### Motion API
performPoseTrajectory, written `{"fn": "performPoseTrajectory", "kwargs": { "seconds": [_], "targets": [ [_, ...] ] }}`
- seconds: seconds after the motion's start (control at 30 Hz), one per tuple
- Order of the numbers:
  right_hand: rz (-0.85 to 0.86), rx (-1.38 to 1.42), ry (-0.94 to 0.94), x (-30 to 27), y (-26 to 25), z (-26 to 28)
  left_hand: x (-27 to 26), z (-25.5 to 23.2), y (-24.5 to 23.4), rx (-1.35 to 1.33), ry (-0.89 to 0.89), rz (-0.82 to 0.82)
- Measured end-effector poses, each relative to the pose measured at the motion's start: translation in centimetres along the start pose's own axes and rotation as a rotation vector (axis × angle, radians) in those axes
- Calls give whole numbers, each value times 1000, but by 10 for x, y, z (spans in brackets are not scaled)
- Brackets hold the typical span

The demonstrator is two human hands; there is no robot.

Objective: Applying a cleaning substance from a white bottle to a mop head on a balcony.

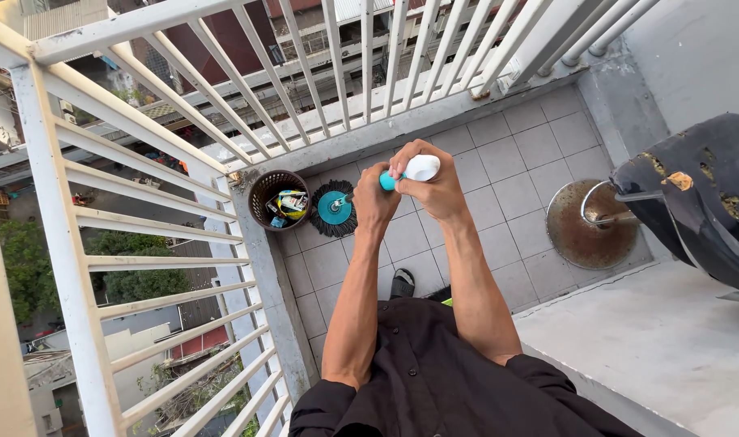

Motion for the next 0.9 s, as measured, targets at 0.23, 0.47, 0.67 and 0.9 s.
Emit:
{"fn": "performPoseTrajectory", "kwargs": {
  "seconds": [0.23,0.47,0.67,0.9],
  "targets": [
    [-79,-354,-40,2,4,18,8,10,25,-237,-70,43],
    [-70,-336,-74,5,-1,26,14,-17,30,-398,-103,114],
    [-84,-376,-89,8,-3,40,11,-26,39,-353,-50,155],
    [-72,-433,-149,7,-3,51,9,-34,55,-371,-73,237]
  ]
}}
Point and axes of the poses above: each hand's wrist, its own x-axis towards the middle knuckle, its own y-axis out of the palm, z = x × y, the point moved 8 cm from there along x, towards the middle knuckle, and after that the axes turned 6 degrees about -z, right-handed, at the moved point
